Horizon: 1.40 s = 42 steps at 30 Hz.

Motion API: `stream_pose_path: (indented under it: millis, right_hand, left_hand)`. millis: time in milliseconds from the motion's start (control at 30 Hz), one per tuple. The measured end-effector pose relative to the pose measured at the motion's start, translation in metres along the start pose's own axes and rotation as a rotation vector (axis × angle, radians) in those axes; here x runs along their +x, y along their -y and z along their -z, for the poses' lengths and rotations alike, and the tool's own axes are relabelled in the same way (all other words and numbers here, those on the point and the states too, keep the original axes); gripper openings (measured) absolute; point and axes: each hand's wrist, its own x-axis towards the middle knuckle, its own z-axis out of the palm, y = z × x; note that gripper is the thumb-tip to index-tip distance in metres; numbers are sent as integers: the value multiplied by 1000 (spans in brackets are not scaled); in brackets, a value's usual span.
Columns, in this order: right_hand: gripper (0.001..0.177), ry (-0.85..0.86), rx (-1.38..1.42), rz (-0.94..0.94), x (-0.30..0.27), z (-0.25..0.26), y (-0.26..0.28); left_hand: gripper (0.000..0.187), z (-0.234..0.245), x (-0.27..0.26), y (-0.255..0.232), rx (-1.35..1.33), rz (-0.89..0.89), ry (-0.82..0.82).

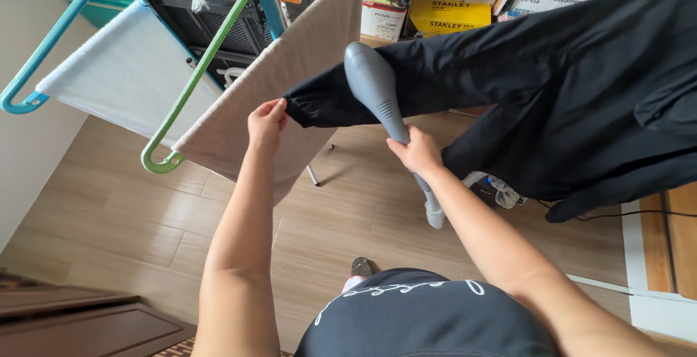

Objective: Use a handheld garment steamer to remove wrinkles from a black jacket.

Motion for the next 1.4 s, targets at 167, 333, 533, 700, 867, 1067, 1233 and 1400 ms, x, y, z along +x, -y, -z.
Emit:
stream_pose_path:
  millis: [167,333,533,700,867,1067,1233,1400]
  right_hand:
    - [42,-115,96,-132,7,49,-15]
    - [39,-373,212,-191,17,99,-65]
    - [41,-271,145,-156,-3,53,-29]
    - [44,95,41,68,-22,-56,-8]
    - [41,93,129,134,-24,-76,-33]
    - [43,-217,61,-70,-22,-17,-79]
    - [43,-307,162,-175,-21,-19,-72]
    - [46,-41,217,-10,-27,-68,-41]
  left_hand:
    - [20,1,12,-1,-14,-34,-32]
    - [21,-8,11,-8,-10,-57,-46]
    - [20,-3,8,-7,-107,4,-73]
    - [15,11,16,1,-189,3,-13]
    - [15,1,3,-7,35,-110,-74]
    - [17,-18,-17,-15,16,-206,-46]
    - [17,-28,-24,-24,-193,-118,55]
    - [14,7,15,-5,278,-490,180]
